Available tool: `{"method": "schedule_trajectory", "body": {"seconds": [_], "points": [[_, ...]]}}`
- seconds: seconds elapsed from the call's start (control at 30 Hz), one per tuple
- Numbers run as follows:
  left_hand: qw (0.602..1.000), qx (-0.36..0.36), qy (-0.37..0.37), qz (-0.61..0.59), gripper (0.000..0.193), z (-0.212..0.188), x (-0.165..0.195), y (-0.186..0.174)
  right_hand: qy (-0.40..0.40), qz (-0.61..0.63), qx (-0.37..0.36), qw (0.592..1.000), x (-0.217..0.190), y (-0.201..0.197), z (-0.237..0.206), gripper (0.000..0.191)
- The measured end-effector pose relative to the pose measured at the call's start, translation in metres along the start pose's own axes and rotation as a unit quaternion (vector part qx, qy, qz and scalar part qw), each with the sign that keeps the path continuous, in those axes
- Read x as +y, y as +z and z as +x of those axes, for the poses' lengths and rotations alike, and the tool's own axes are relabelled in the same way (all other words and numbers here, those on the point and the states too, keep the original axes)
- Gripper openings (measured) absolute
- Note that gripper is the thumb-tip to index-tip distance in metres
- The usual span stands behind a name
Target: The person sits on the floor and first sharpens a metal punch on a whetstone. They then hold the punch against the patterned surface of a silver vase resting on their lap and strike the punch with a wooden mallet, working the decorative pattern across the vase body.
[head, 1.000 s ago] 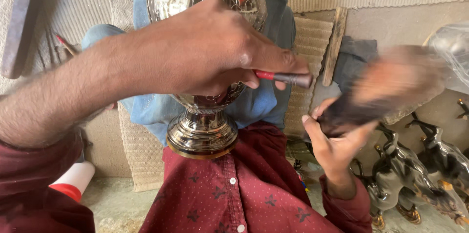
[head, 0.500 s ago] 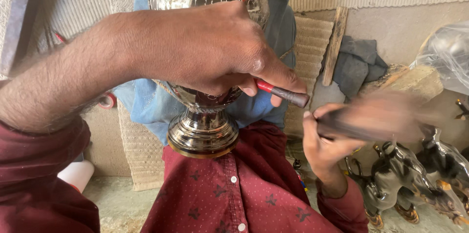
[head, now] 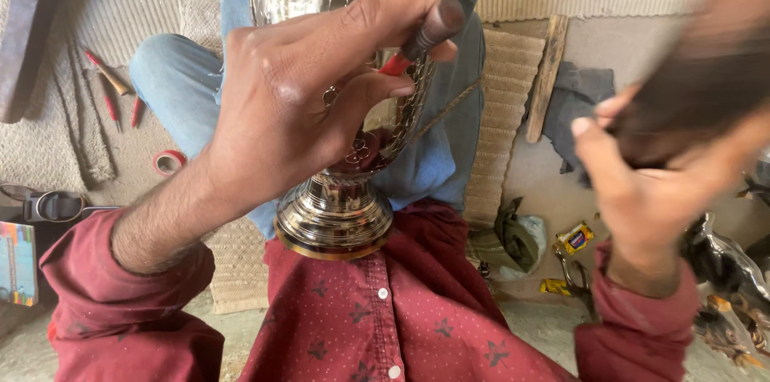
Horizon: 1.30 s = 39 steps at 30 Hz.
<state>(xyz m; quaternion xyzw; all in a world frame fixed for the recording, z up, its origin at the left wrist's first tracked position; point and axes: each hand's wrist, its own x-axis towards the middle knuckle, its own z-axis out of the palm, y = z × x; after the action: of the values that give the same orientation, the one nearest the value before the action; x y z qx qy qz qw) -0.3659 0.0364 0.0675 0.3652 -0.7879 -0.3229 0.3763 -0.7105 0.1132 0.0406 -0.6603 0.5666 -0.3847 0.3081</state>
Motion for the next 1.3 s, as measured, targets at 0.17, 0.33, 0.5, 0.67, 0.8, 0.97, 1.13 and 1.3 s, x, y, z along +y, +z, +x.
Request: {"method": "schedule_trajectory", "body": {"seconds": [0.17,0.33,0.5,0.67,0.8,0.97,1.13,1.3], "points": [[1.000,0.003,-0.006,-0.002,0.050,-0.001,0.002,0.001,-0.010,-0.071,-0.083,0.994,-0.026,-0.020,0.038,0.053],[0.995,0.047,-0.083,0.025,0.041,-0.014,0.007,0.010,0.006,-0.184,-0.154,0.971,-0.038,-0.026,0.068,0.039],[0.986,0.135,-0.094,-0.010,0.040,-0.025,0.014,0.026,0.017,-0.240,-0.207,0.948,-0.047,-0.034,0.081,0.044],[0.969,0.223,-0.093,-0.046,0.037,-0.038,0.017,0.041,0.026,-0.269,-0.231,0.935,-0.050,-0.039,0.084,0.049],[0.957,0.246,-0.152,-0.019,0.037,-0.050,0.016,0.050,0.019,-0.297,-0.255,0.920,-0.064,-0.030,0.091,0.053],[0.926,0.305,-0.146,-0.168,0.043,-0.055,0.015,0.061,-0.042,-0.330,-0.290,0.898,-0.099,0.005,0.113,0.058],[0.953,0.253,-0.138,-0.090,0.037,-0.052,0.015,0.053,-0.083,-0.341,-0.295,0.889,-0.110,0.030,0.119,0.063],[0.983,0.164,-0.070,-0.041,0.039,-0.037,0.008,0.038,-0.026,-0.294,-0.259,0.920,-0.085,-0.006,0.092,0.068]]}}
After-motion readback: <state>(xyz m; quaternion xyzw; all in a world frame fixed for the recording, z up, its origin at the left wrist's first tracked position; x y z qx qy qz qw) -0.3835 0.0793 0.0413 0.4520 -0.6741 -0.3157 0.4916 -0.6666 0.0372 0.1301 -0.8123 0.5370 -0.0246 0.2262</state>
